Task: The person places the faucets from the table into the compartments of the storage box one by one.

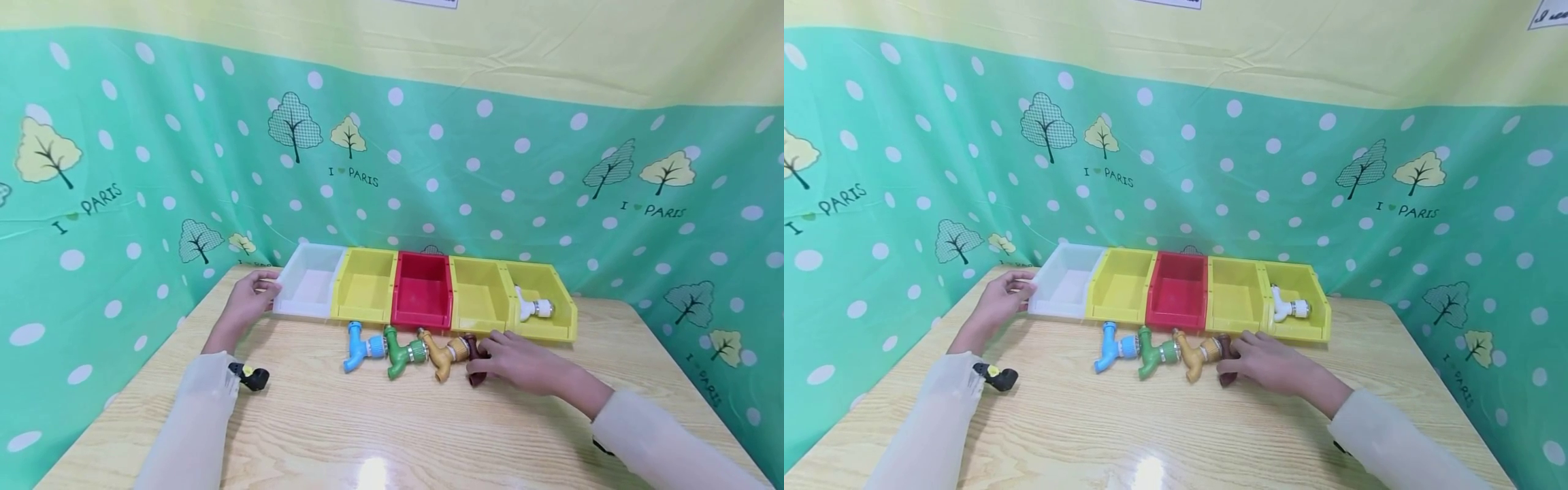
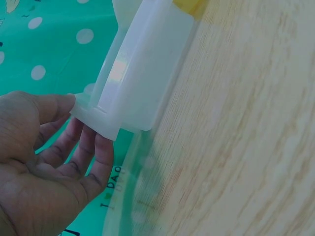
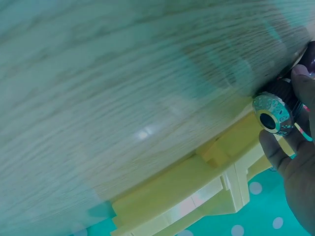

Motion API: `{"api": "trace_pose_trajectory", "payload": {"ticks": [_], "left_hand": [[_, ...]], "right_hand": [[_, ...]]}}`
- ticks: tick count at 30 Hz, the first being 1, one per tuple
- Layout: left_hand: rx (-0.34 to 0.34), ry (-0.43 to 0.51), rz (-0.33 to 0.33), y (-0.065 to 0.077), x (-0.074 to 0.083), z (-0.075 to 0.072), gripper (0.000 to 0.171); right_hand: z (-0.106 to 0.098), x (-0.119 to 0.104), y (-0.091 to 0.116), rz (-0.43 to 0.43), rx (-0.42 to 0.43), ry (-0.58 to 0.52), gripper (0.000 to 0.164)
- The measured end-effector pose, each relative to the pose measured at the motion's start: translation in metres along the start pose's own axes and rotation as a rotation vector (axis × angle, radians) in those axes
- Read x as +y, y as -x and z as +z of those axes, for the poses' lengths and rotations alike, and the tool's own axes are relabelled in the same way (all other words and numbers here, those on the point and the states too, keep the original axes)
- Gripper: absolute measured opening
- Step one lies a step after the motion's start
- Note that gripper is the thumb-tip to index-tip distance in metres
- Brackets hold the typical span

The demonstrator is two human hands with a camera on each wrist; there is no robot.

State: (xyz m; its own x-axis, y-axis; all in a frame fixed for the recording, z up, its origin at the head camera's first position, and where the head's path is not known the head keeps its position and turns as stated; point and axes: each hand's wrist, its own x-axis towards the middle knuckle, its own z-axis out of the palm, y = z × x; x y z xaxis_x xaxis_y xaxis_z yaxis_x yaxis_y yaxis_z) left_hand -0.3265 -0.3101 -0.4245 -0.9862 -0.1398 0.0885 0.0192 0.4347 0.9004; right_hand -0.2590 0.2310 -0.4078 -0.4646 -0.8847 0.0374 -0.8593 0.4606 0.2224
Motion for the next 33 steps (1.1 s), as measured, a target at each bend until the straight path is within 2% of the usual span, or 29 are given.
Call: {"api": "trace_pose_trajectory", "payload": {"ticks": [9,17,21,33], "left_hand": [[-0.004,0.006,0.006,-0.001,0.001,0.001,0.042],[-0.003,0.007,0.005,-0.001,-0.001,0.0,0.043],[-0.004,0.005,0.0,-0.001,-0.001,0.0,0.043],[-0.011,0.016,0.007,0.003,0.001,-0.001,0.042]], "right_hand": [[-0.007,-0.007,0.006,0.008,-0.015,-0.017,0.03],[-0.019,-0.007,0.012,0.024,0.015,0.053,0.037],[-0.024,-0.003,0.012,0.038,0.018,0.088,0.039],[-0.038,0.021,0.006,0.101,0.023,0.1,0.041]]}}
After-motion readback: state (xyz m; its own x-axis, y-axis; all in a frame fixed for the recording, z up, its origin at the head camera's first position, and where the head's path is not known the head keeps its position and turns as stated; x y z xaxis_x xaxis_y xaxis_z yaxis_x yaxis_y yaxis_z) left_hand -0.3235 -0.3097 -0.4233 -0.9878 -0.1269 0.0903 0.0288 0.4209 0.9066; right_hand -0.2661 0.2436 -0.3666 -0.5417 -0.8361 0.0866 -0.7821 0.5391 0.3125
